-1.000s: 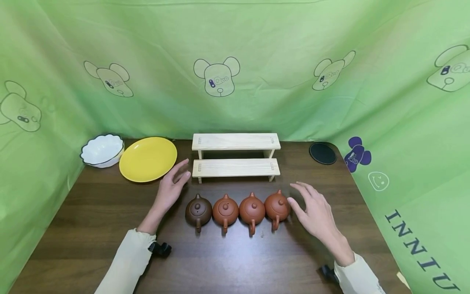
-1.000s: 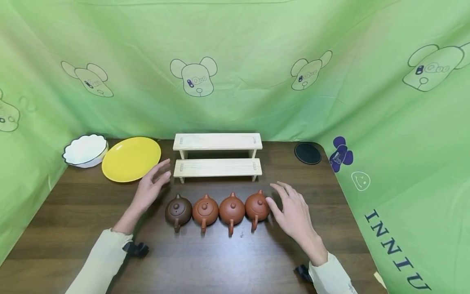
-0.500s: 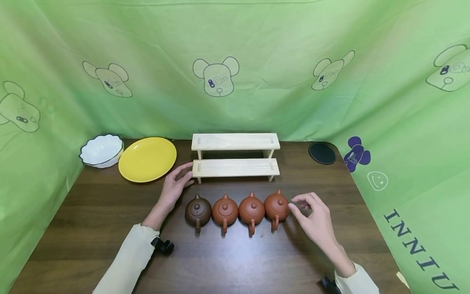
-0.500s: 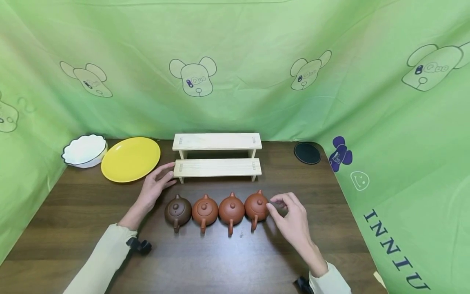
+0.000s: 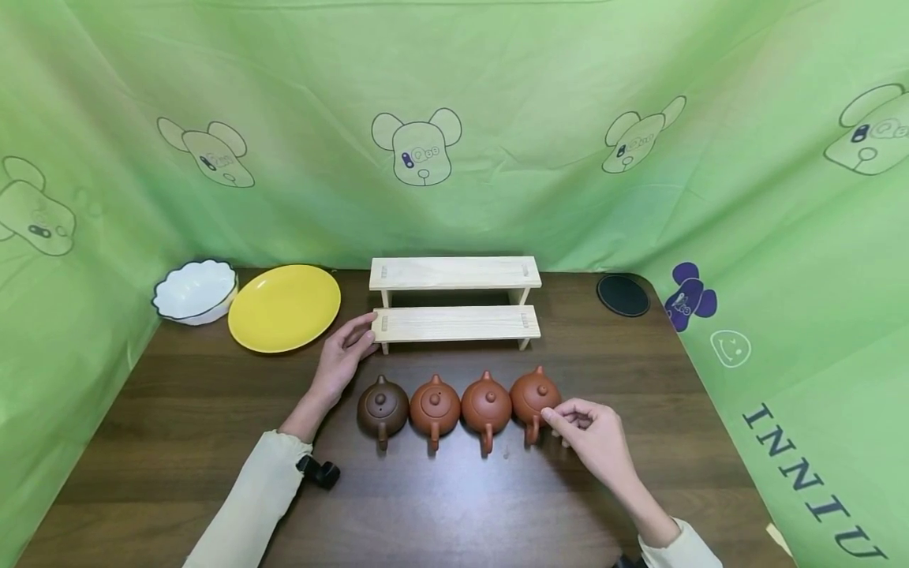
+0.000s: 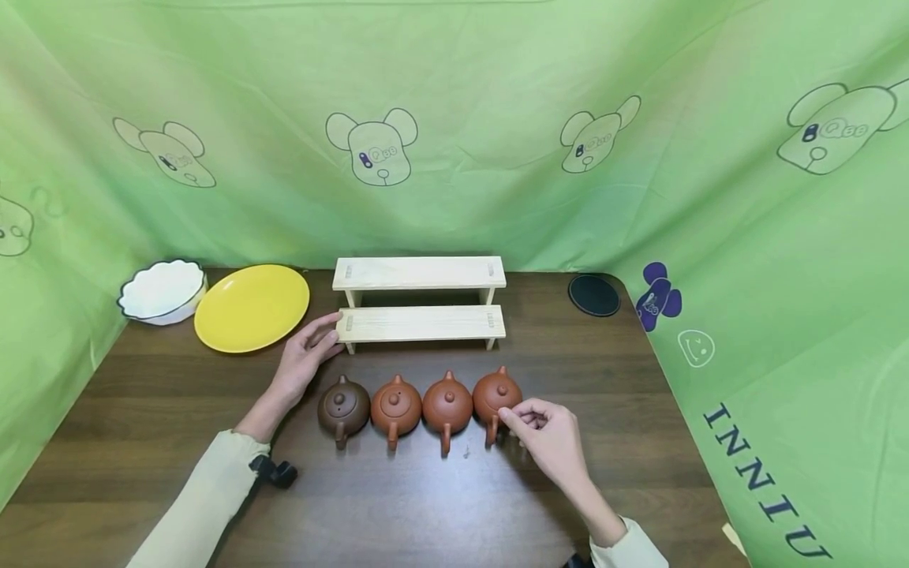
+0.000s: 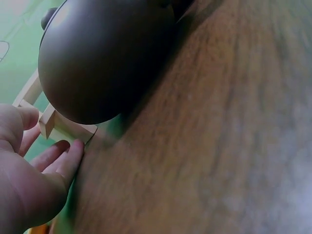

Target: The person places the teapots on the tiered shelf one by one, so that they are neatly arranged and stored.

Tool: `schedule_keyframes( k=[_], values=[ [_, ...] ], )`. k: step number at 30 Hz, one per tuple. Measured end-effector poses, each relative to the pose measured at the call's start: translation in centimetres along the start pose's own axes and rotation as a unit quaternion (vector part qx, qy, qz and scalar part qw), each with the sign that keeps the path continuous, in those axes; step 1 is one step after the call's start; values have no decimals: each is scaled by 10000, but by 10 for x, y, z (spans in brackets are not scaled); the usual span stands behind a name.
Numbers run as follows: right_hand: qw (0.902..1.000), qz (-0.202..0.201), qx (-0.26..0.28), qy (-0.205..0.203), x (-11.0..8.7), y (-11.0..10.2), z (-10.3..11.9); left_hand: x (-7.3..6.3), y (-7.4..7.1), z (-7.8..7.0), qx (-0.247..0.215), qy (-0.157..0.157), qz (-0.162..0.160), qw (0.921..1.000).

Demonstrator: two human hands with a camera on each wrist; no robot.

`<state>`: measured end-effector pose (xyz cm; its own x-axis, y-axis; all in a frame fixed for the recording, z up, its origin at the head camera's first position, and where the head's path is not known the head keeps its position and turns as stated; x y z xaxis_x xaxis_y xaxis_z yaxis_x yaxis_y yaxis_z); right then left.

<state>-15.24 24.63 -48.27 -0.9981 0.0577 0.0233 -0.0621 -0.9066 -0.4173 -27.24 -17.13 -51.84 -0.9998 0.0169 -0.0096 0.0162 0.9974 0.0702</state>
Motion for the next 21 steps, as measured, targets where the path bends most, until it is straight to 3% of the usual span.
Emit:
schedule_keyframes(
  k=[7, 21],
  values=[
    [9978, 291, 169, 575, -7, 10, -8, 1, 4, -1, 63, 206, 194, 9996],
    [9878, 776, 692, 1160, -13, 28, -26, 1, 5, 4, 86, 194, 217, 9995]
  ],
)
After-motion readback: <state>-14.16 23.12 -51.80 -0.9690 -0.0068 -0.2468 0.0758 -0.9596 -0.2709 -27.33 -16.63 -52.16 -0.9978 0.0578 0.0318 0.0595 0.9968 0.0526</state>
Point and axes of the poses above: each hand's wrist, its own x-axis towards the middle knuckle, its own y-axis out of the palm, z = x × y, the point moved 10 cm from there along x, towards the middle knuckle
